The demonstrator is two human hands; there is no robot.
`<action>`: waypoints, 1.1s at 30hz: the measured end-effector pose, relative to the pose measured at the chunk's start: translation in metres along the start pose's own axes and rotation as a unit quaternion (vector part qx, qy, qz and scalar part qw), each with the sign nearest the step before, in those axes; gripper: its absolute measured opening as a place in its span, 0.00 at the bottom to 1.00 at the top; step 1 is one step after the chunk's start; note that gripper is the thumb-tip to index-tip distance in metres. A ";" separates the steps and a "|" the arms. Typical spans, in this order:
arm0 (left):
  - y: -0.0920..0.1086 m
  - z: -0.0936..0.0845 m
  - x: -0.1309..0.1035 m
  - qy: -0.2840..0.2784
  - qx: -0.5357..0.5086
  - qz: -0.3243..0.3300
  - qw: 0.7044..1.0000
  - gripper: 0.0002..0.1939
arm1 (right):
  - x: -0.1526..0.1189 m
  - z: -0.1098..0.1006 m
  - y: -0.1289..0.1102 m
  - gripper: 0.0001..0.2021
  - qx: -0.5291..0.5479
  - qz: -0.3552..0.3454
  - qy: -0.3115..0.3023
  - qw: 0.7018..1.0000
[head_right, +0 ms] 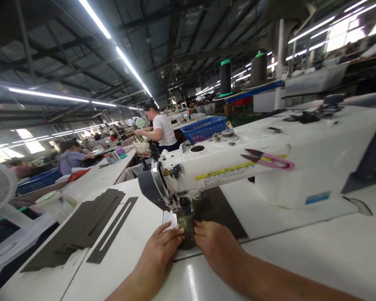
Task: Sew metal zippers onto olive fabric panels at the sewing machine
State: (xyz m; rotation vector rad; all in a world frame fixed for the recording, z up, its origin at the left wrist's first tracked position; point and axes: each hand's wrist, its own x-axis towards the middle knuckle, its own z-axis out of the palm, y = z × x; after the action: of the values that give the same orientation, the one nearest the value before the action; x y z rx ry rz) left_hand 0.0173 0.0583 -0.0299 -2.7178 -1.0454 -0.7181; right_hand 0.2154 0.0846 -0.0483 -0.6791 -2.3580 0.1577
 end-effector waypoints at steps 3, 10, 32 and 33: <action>-0.005 0.001 0.004 -0.004 -0.010 -0.002 1.000 0.13 | 0.005 0.000 0.004 0.17 0.007 0.006 -0.004 1.000; -0.015 0.007 0.013 -0.001 0.003 -0.037 0.999 0.08 | 0.015 0.001 0.015 0.17 -0.001 0.026 -0.005 1.000; -0.030 0.020 0.007 -0.022 0.016 -0.055 0.998 0.08 | 0.017 0.012 0.036 0.17 -0.045 0.034 -0.004 0.998; -0.031 0.022 0.007 -0.022 0.018 -0.052 0.998 0.08 | 0.017 0.013 0.037 0.17 -0.049 0.034 -0.002 0.998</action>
State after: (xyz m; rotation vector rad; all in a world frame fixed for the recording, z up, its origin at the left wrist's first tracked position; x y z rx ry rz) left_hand 0.0093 0.0922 -0.0468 -2.6761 -1.2061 -0.6502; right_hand 0.2123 0.1259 -0.0592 -0.8083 -2.3591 0.0731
